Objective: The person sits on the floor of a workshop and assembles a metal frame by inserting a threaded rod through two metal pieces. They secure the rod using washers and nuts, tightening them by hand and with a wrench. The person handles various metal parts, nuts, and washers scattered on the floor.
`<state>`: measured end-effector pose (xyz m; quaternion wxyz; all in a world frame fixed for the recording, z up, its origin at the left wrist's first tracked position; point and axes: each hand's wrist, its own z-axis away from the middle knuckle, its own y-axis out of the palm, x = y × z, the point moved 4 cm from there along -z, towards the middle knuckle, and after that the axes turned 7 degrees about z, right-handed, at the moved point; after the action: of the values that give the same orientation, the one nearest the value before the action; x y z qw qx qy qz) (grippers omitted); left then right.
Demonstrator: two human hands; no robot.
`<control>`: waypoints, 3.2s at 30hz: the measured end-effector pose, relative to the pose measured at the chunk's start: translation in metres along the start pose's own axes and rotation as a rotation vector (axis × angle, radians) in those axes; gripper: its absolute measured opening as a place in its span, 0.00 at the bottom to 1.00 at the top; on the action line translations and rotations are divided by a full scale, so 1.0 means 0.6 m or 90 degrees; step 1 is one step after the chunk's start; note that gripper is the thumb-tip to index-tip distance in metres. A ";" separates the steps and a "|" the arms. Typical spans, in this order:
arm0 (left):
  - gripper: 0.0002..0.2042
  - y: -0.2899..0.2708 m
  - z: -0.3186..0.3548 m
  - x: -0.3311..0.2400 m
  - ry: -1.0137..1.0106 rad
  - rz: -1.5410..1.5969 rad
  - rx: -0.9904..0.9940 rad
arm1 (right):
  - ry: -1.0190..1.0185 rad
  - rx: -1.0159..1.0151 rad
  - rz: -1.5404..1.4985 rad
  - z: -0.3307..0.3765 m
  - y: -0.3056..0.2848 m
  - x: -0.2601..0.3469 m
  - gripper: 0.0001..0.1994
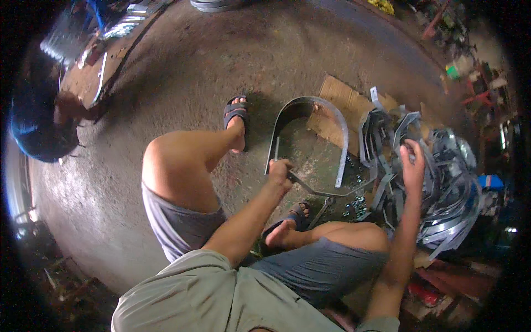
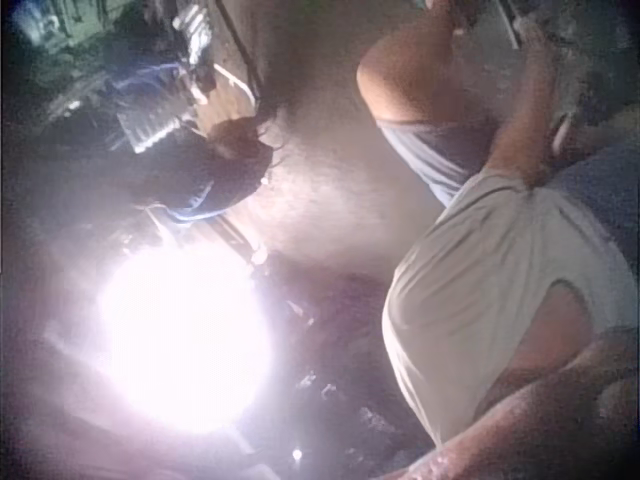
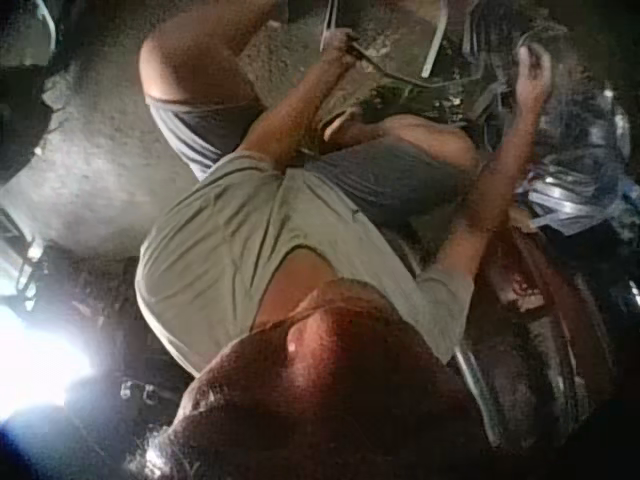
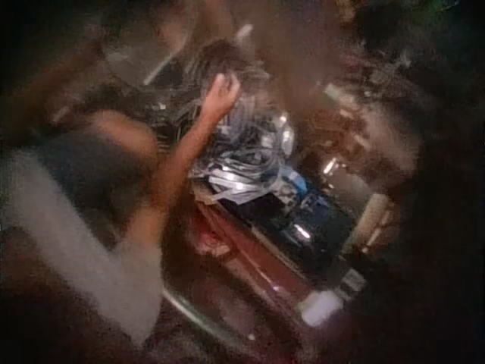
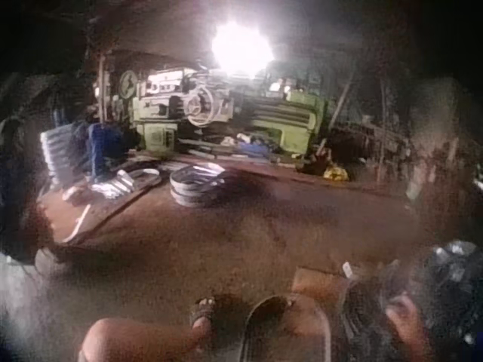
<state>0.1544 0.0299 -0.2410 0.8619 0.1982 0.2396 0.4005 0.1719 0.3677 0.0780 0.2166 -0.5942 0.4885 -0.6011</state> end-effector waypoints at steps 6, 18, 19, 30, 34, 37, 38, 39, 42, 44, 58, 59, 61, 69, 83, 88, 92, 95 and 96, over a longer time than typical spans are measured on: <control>0.15 -0.062 0.010 -0.056 -0.076 -0.105 -0.048 | 0.607 0.074 -0.327 0.203 0.273 -0.284 0.35; 0.18 -0.207 -0.032 0.004 0.119 -0.321 -0.330 | 0.727 0.043 -0.672 0.361 0.454 -0.286 0.15; 0.18 -0.224 -0.044 0.006 0.081 -0.247 -0.318 | 0.728 0.064 -0.666 0.359 0.463 -0.297 0.16; 0.23 -0.223 -0.046 0.086 0.025 -0.378 -0.355 | 0.766 0.055 -0.525 0.274 0.456 -0.398 0.20; 0.24 -0.219 -0.051 0.089 0.007 -0.348 -0.362 | 0.751 0.036 -0.578 0.245 0.473 -0.412 0.20; 0.24 -0.208 -0.047 0.092 0.011 -0.359 -0.368 | 0.746 0.060 -0.526 0.238 0.476 -0.403 0.18; 0.24 -0.202 -0.043 0.095 0.004 -0.374 -0.369 | 0.746 0.072 -0.486 0.242 0.476 -0.402 0.17; 0.24 -0.192 -0.036 0.096 -0.002 -0.389 -0.370 | 0.744 0.085 -0.447 0.247 0.475 -0.399 0.17; 0.24 -0.182 -0.027 0.099 -0.004 -0.371 -0.365 | 0.647 0.034 -0.382 0.266 0.486 -0.400 0.14; 0.24 -0.188 -0.029 0.097 0.032 -0.414 -0.333 | 0.618 0.003 -0.411 0.281 0.494 -0.413 0.13; 0.27 -0.174 -0.083 0.022 0.082 -0.641 -0.280 | 0.656 -0.032 -0.461 0.279 0.535 -0.367 0.13; 0.27 -0.171 -0.081 0.028 0.126 -0.630 -0.226 | 0.590 -0.079 -0.466 0.289 0.554 -0.383 0.15; 0.25 -0.179 -0.080 0.027 0.098 -0.640 -0.245 | 0.543 -0.051 -0.385 0.280 0.546 -0.369 0.16; 0.29 -0.158 -0.079 0.010 0.263 -0.905 -0.234 | 0.532 -0.114 -0.203 0.287 0.550 -0.357 0.14; 0.28 -0.128 -0.109 -0.105 0.458 -1.093 -0.234 | 0.719 -0.405 -0.061 0.435 0.441 -0.376 0.12; 0.29 -0.128 -0.064 -0.051 0.606 -1.145 -0.166 | 0.917 -0.453 0.136 0.571 0.350 -0.496 0.18; 0.30 -0.134 -0.066 -0.038 0.685 -1.161 -0.157 | 0.970 -0.335 0.125 0.591 0.348 -0.564 0.17; 0.29 -0.128 -0.070 -0.035 0.620 -1.115 -0.157 | 1.059 -0.191 0.324 0.579 0.312 -0.557 0.20; 0.29 -0.133 -0.078 -0.033 0.597 -1.102 -0.147 | 1.048 -0.195 0.344 0.595 0.302 -0.568 0.19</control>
<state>0.1640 -0.0265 -0.3166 0.6894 -0.3088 0.5783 -0.3082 0.5126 0.4589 -0.3116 -0.1520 0.1413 0.6886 -0.6948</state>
